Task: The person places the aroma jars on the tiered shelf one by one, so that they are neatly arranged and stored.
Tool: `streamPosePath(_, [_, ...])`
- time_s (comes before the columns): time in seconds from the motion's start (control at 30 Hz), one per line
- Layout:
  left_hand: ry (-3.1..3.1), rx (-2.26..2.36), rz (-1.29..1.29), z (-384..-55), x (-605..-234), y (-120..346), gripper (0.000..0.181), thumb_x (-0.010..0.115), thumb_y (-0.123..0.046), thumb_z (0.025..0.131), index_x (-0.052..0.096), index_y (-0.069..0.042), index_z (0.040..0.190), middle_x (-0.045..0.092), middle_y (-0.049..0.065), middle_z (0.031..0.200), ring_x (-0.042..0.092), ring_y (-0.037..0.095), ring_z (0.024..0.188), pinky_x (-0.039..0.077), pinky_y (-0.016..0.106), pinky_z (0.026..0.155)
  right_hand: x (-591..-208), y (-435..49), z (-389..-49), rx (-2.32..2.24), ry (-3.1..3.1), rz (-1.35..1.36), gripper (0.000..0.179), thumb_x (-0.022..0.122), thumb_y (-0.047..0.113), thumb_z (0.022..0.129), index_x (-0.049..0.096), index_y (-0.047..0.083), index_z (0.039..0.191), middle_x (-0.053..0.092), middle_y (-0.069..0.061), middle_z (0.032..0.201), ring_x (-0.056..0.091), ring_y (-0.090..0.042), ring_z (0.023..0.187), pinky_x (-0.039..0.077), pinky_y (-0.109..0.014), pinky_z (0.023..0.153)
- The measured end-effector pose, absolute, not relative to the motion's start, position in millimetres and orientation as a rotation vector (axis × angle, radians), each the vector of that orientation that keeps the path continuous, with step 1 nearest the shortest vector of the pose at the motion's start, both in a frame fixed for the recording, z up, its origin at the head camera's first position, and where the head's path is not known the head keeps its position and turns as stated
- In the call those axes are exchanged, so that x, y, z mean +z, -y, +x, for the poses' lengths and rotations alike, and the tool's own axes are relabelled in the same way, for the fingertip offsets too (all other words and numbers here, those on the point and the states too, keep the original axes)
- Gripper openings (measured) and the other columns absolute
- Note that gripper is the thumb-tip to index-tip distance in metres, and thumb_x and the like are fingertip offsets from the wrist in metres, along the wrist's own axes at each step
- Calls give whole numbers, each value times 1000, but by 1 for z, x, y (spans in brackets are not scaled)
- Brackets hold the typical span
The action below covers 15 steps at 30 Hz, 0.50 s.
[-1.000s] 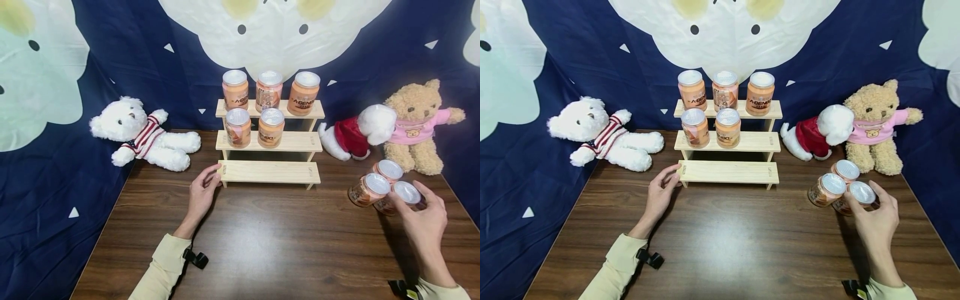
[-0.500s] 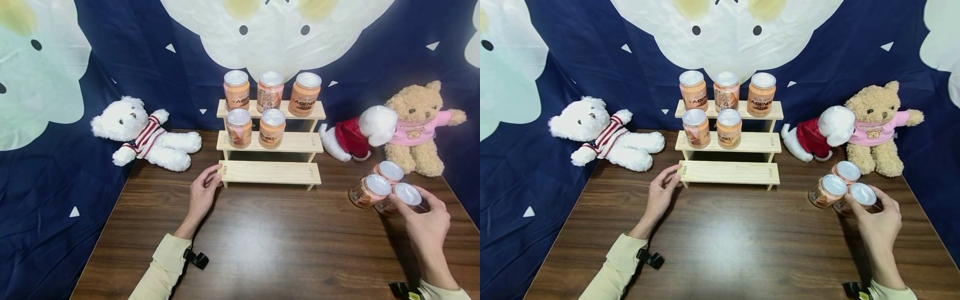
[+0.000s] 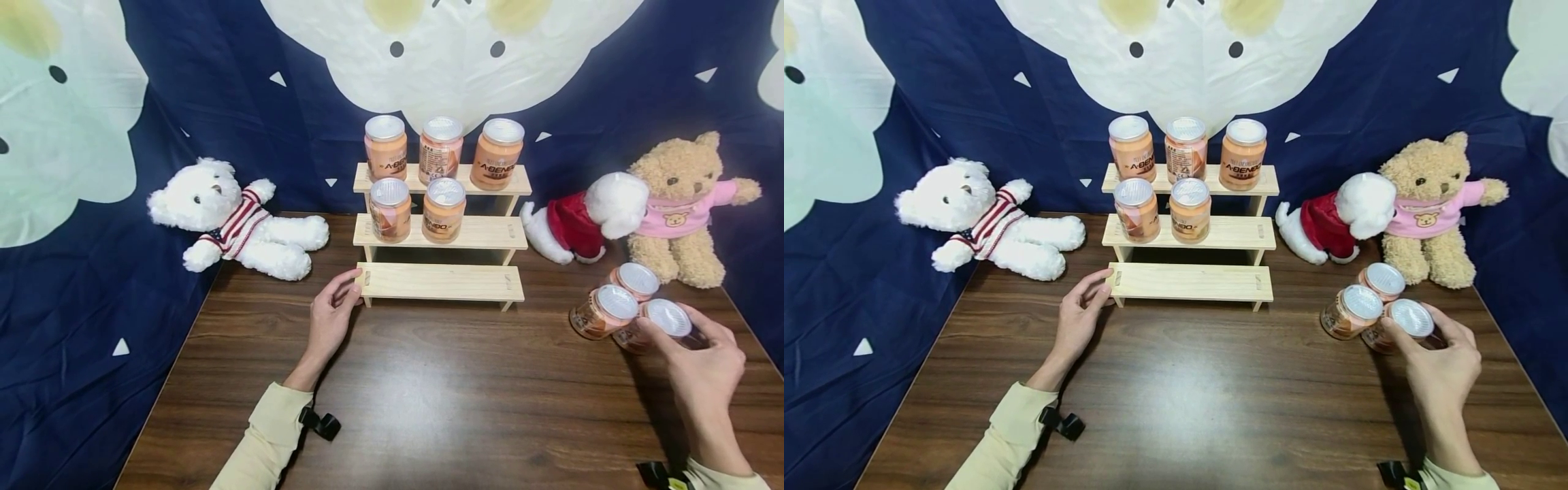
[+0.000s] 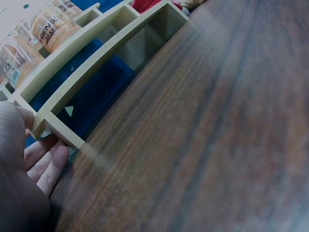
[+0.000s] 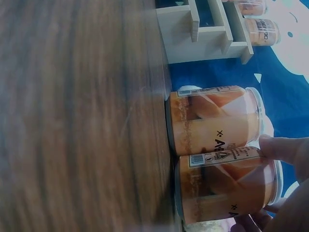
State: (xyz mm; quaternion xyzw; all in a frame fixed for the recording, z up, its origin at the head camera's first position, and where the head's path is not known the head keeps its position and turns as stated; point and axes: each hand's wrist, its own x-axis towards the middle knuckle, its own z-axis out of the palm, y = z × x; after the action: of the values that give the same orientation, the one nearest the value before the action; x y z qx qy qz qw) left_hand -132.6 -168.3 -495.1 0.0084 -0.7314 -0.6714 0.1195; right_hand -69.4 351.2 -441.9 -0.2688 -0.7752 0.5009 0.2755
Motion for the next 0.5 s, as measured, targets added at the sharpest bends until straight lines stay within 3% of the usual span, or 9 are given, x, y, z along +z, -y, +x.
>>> streamPosePath(0.2, [2105,-2004,3,-132,-495,169,32,68,0,109,73,2,141,76,27,131,76,3,105,68,25,90,-434,-350,-68,1350,2028,-687,55,97,-5,77,83,8,129,62,13,110,64,10,86,53,2,70])
streamPosePath(0.5, [2106,-2006,6,-132,-494,168,33,69,-1,109,73,0,141,76,26,132,76,3,106,68,25,90,-414,-346,-62,1297,1997,-657,54,97,-5,77,83,6,128,60,12,111,64,9,95,53,2,74])
